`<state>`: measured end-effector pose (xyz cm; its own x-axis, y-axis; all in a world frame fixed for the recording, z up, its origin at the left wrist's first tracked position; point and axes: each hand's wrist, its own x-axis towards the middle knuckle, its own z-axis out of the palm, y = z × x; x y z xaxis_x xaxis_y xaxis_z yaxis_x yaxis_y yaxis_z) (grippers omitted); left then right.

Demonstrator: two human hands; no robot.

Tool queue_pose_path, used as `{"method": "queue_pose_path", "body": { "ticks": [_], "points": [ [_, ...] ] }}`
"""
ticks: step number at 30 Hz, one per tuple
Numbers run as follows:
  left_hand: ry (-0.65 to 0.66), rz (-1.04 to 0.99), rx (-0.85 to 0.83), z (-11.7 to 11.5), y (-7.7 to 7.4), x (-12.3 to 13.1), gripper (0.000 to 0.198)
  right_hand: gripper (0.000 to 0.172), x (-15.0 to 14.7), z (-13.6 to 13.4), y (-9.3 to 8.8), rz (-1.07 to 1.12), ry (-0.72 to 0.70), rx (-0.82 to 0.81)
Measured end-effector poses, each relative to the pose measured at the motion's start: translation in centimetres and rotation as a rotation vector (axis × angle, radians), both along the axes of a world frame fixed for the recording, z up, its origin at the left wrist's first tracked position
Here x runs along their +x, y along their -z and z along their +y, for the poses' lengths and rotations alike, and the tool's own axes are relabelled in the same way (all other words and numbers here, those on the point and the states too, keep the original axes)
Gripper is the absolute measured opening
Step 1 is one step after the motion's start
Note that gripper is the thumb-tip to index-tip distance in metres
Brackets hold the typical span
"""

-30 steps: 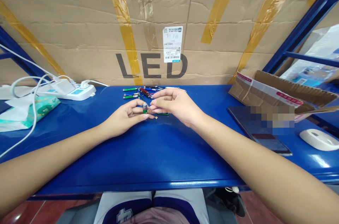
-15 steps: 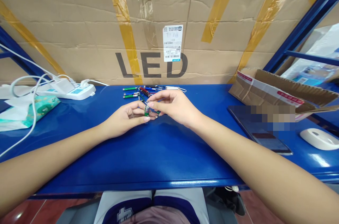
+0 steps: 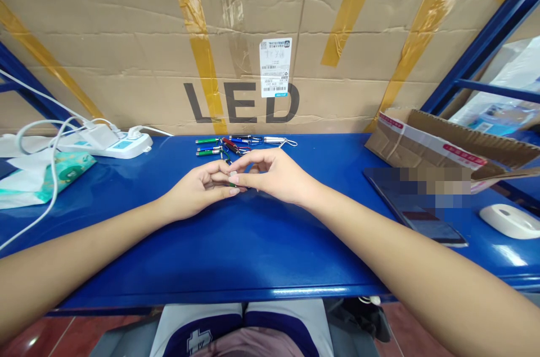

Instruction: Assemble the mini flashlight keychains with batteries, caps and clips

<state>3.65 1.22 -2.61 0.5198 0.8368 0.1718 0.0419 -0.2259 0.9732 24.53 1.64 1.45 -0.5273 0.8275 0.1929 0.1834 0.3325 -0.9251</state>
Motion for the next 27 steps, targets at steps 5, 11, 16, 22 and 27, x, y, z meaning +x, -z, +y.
{"method": "queue_pose_path", "body": {
  "ticks": [5, 11, 16, 22, 27],
  "points": [
    [0.013, -0.046, -0.021, 0.0, 0.1, 0.1, 0.025, 0.043, 0.1, 0.3, -0.3, 0.043, 0.030, -0.065],
    [0.028, -0.049, -0.015, -0.1, 0.0, 0.1, 0.023, 0.016, 0.7, 1.2, -0.4, -0.190, 0.157, -0.091],
    [-0.018, -0.083, -0.055, -0.1, -0.3, 0.2, 0.028, 0.015, 0.7, 1.6, 1.1, -0.538, 0.078, 0.139],
    [-0.089, -0.076, -0.149, 0.0, -0.5, 0.2, 0.033, 0.011, 0.9, 1.7, 1.5, -0.632, 0.034, 0.392],
    [-0.094, -0.112, -0.214, 0.3, -0.6, 0.2, 0.032, 0.010, 1.0, 1.7, 1.5, -0.631, -0.019, 0.488]
  ]
}}
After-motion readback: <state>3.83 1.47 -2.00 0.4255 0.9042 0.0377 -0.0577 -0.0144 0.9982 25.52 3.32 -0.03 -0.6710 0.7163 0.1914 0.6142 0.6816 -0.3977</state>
